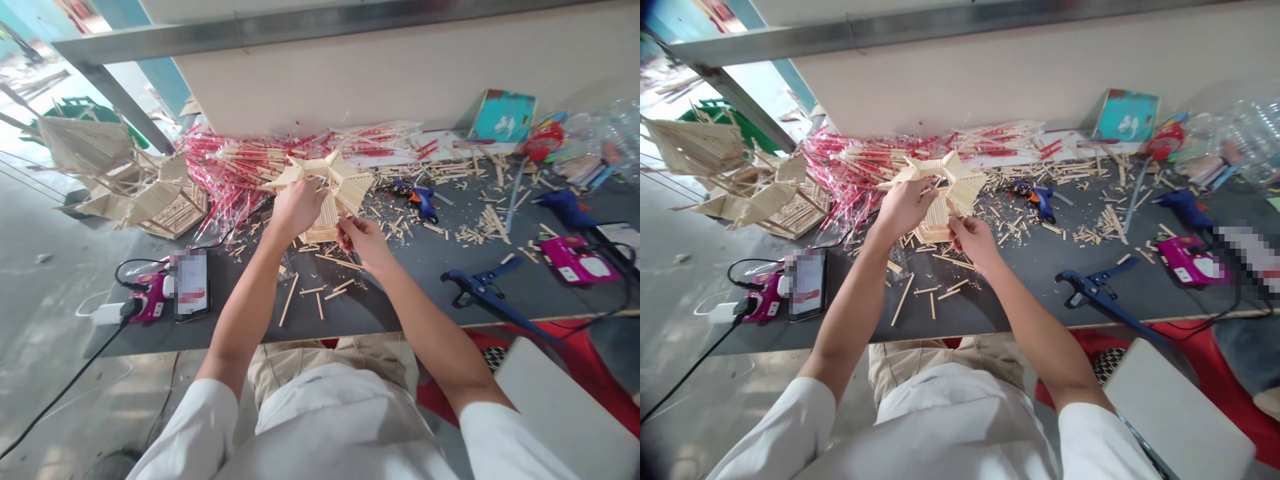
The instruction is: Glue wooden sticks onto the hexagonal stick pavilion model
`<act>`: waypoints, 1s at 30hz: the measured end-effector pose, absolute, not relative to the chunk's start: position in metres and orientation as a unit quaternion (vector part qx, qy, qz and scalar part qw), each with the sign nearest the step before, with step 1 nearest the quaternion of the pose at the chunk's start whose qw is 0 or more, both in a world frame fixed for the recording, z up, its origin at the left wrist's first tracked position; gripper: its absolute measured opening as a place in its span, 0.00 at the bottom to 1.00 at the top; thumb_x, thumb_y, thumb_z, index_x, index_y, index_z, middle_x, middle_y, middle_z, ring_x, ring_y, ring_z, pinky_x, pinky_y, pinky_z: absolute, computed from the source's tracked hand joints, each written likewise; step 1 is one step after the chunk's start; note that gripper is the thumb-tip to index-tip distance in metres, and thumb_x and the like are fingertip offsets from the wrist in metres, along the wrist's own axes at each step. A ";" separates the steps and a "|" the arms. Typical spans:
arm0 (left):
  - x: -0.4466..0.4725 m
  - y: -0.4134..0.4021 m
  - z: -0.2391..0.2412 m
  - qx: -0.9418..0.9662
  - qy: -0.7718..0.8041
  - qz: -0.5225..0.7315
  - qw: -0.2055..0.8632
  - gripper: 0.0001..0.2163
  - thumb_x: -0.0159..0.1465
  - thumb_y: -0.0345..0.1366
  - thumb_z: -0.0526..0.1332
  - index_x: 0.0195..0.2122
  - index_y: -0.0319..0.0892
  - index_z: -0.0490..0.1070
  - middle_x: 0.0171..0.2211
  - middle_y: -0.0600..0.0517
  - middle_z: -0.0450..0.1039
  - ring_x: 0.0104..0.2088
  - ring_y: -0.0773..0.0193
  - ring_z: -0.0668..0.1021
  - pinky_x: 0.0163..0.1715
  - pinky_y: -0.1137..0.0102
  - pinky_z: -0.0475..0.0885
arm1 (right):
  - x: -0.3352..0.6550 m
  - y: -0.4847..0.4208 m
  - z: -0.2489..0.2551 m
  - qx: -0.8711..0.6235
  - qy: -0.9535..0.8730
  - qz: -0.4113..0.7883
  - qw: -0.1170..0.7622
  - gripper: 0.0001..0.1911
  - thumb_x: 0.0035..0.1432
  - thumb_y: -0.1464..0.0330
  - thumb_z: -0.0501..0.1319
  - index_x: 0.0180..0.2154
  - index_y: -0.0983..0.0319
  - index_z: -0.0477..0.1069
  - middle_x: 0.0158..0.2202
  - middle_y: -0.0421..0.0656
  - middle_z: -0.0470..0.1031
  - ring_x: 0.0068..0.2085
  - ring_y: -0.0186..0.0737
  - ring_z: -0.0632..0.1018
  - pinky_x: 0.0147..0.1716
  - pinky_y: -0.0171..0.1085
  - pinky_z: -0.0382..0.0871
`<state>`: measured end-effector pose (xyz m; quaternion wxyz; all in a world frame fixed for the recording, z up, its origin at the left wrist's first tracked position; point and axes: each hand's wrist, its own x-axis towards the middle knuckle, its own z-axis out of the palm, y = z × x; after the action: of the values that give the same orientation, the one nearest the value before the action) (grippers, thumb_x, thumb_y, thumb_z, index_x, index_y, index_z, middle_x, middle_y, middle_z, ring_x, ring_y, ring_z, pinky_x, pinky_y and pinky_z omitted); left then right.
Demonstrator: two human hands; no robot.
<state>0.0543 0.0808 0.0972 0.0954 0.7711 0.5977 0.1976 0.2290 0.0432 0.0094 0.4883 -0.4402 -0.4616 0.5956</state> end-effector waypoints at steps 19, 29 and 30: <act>0.014 0.061 0.138 0.788 0.533 0.280 0.126 0.16 0.72 0.41 0.55 0.35 0.39 0.79 0.27 0.51 0.74 0.30 0.66 0.72 0.34 0.68 0.65 | 0.301 0.083 -0.015 -0.561 -0.739 0.184 0.325 0.12 0.65 0.57 0.63 0.36 0.58 0.78 0.29 0.45 0.82 0.30 0.46 0.80 0.35 0.42 0.70; -0.006 0.057 0.142 0.852 0.427 0.233 0.194 0.15 0.70 0.35 0.56 0.43 0.38 0.84 0.30 0.50 0.77 0.27 0.68 0.71 0.33 0.68 0.65 | 0.310 0.082 -0.004 -0.531 -0.765 0.168 0.324 0.11 0.65 0.58 0.64 0.38 0.58 0.79 0.32 0.44 0.83 0.31 0.46 0.82 0.36 0.43 0.73; -0.012 0.057 0.143 0.848 0.434 0.233 0.195 0.15 0.70 0.36 0.57 0.44 0.38 0.84 0.30 0.50 0.77 0.27 0.69 0.71 0.32 0.68 0.64 | 0.320 0.086 -0.004 -0.551 -0.748 0.152 0.336 0.11 0.64 0.58 0.64 0.38 0.58 0.79 0.33 0.45 0.84 0.33 0.47 0.82 0.38 0.43 0.74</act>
<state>-0.0121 0.0566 0.1427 0.1945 0.8481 0.4344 0.2328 0.3196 0.0857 -0.0039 0.3357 -0.5515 -0.7484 0.1522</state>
